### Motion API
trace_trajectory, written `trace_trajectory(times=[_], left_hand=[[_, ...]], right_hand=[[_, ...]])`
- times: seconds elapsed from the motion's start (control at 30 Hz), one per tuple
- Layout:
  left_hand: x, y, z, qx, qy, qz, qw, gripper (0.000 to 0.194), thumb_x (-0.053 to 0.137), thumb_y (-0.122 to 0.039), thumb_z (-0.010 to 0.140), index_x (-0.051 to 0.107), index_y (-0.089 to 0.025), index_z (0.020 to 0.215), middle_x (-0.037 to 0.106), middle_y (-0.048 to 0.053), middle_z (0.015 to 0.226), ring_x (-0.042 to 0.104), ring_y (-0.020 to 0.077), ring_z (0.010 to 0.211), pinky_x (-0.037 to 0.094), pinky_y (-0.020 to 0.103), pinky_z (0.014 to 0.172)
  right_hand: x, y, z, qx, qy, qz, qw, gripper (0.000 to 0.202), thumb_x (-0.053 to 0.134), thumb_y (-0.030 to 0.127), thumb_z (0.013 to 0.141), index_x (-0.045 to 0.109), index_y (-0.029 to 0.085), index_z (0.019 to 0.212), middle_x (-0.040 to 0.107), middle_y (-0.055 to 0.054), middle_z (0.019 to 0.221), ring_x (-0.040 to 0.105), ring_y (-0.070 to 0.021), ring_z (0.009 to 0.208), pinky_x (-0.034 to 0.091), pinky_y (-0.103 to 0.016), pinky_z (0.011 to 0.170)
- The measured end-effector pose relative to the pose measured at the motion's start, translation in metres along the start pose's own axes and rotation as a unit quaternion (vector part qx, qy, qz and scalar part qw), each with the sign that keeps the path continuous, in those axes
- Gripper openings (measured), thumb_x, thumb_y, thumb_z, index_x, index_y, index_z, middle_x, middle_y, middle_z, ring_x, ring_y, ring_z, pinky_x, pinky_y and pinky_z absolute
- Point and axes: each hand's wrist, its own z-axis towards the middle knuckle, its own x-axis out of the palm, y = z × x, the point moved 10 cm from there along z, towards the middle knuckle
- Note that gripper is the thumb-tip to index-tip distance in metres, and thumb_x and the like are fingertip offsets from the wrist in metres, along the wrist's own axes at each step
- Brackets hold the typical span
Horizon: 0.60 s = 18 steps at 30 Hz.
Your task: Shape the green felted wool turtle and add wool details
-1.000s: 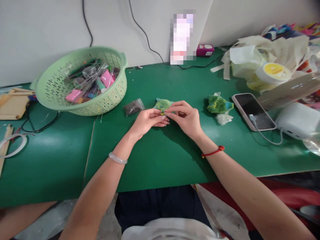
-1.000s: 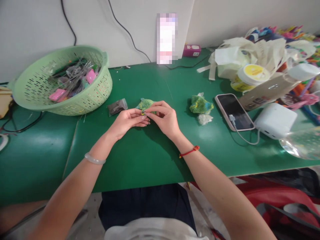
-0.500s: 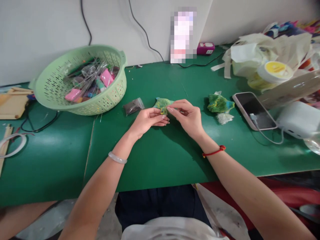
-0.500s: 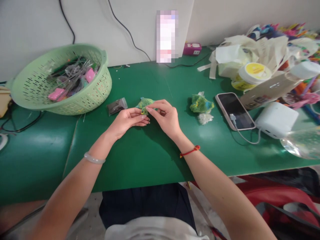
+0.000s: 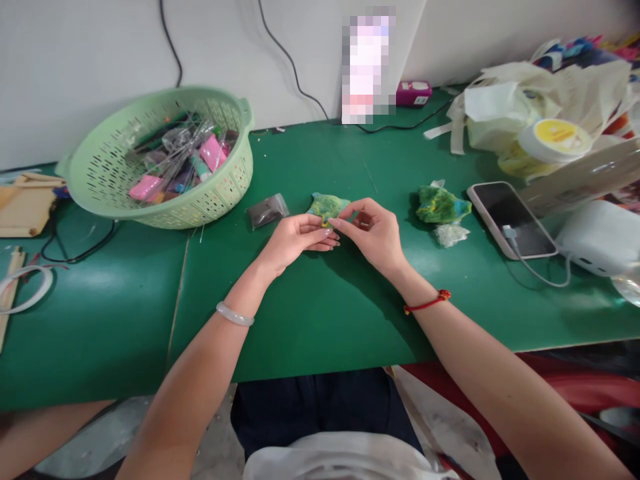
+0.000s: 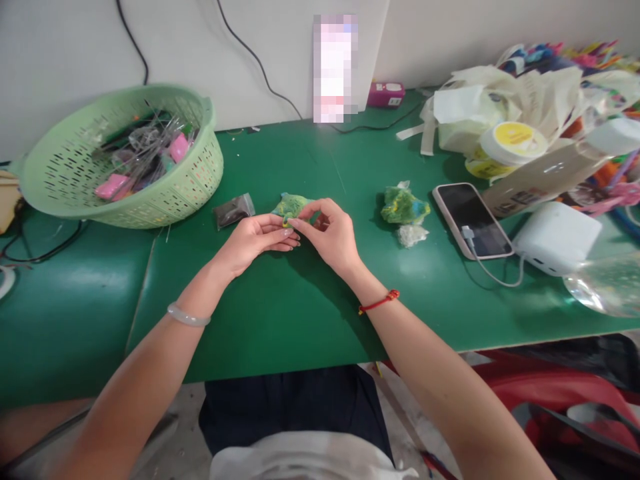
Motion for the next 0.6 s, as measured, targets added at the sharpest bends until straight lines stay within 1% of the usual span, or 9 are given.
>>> trace_trajectory(times=[0.1, 0.2, 0.47, 0.6], left_hand=[[-0.001, 0.0007, 0.0004, 0.004, 0.002, 0.009, 1.0, 0.01, 0.079, -0.015, 0.089, 0.073, -0.012, 0.097, 0.083, 0.007, 0.089, 0.08, 0.0176, 0.085, 0.064, 0.036, 0.094], [-0.0008, 0.0009, 0.0, 0.003, 0.003, 0.011, 1.0, 0.011, 0.079, -0.016, 0.089, 0.073, -0.012, 0.097, 0.083, 0.008, 0.089, 0.08, 0.0179, 0.085, 0.064, 0.037, 0.095], [0.0006, -0.0015, -0.0021, -0.007, -0.006, -0.012, 1.0, 0.005, 0.073, -0.007, 0.091, 0.072, -0.011, 0.093, 0.081, 0.005, 0.082, 0.079, 0.0146, 0.078, 0.065, 0.03, 0.084], [0.0002, -0.0001, -0.0012, -0.004, -0.001, -0.001, 1.0, 0.005, 0.074, -0.009, 0.091, 0.073, -0.012, 0.094, 0.082, 0.006, 0.085, 0.08, 0.016, 0.081, 0.064, 0.034, 0.09]], right_hand=[[0.0, -0.0006, 0.0001, 0.004, -0.001, -0.011, 1.0, 0.034, 0.083, 0.053, 0.077, 0.066, 0.024, 0.077, 0.066, 0.0, 0.077, 0.042, -0.0109, 0.058, 0.038, -0.03, 0.056], [0.0, -0.0008, 0.0006, 0.005, 0.003, -0.015, 1.0, 0.037, 0.083, 0.056, 0.077, 0.066, 0.023, 0.077, 0.066, 0.0, 0.076, 0.042, -0.0108, 0.058, 0.038, -0.03, 0.056], [-0.0038, 0.0003, 0.0019, 0.005, 0.0, -0.017, 1.0, 0.04, 0.083, 0.059, 0.078, 0.067, 0.022, 0.075, 0.068, 0.0, 0.075, 0.043, -0.0108, 0.057, 0.041, -0.031, 0.057], [-0.0026, 0.0002, 0.001, -0.006, -0.002, -0.034, 0.999, 0.04, 0.082, 0.06, 0.081, 0.068, 0.023, 0.075, 0.067, -0.001, 0.075, 0.044, -0.0115, 0.058, 0.04, -0.031, 0.056]])
